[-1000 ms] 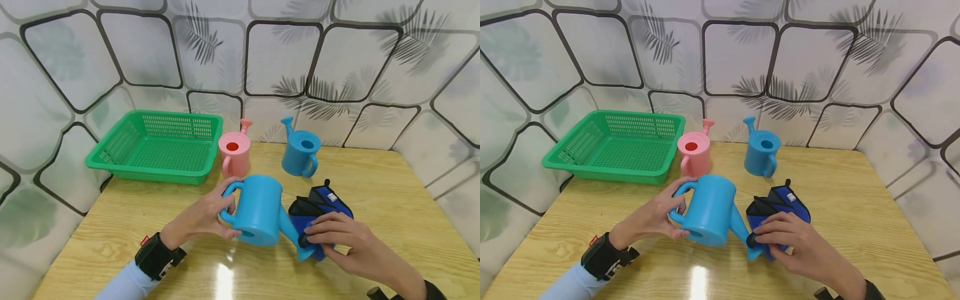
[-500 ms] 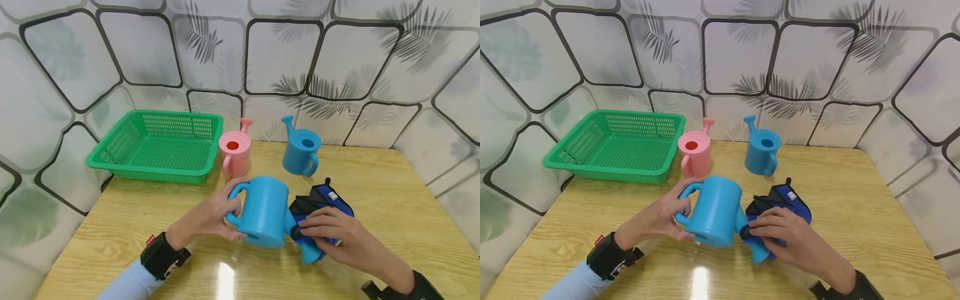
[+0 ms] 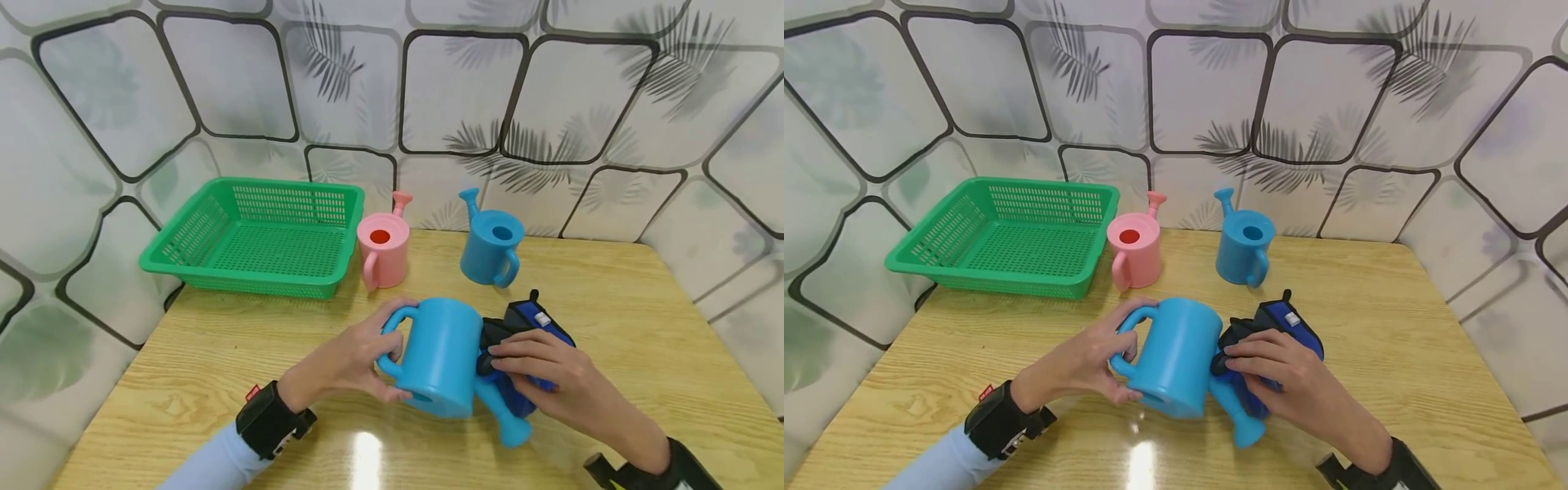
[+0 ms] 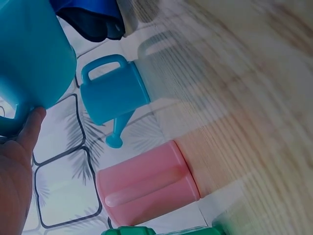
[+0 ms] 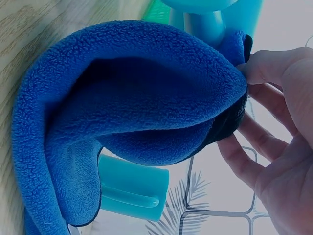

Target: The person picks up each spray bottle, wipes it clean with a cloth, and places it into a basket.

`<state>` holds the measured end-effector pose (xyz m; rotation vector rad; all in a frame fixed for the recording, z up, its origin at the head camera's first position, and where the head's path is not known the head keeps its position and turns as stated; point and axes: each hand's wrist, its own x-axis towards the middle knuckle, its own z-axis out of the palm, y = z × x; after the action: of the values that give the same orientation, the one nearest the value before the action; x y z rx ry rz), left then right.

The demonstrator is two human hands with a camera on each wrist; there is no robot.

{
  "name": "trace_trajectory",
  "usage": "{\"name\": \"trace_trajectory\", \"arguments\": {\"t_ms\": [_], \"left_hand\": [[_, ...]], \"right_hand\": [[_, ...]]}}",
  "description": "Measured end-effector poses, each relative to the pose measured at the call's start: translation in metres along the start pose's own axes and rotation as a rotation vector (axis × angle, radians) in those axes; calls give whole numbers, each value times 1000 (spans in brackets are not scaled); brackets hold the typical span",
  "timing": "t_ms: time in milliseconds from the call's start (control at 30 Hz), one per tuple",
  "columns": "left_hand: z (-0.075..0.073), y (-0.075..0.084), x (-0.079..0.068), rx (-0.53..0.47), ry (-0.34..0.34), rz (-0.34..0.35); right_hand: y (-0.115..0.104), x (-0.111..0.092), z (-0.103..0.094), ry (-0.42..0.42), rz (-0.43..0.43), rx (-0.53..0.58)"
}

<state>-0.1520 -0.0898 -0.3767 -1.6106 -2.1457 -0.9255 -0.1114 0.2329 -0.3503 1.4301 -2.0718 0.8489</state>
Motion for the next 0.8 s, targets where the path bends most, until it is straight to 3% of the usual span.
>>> {"name": "trace_trajectory", "arguments": {"t_ms": [267,467,667,800], "left_hand": [[-3,-2,-2,59,-5,-7],[-15,-5,-4,89,-7,-17],[-42,-10,-7,182,24,-50],[-65,-15,-13,281,108,-107]], "right_hand": [[-3,-3,2,-42,-30,61],[-7,-6,4,-71,-21,55],[-10,-10,4,-86,12,36],[-8,-15,1,-106,59,19]]}}
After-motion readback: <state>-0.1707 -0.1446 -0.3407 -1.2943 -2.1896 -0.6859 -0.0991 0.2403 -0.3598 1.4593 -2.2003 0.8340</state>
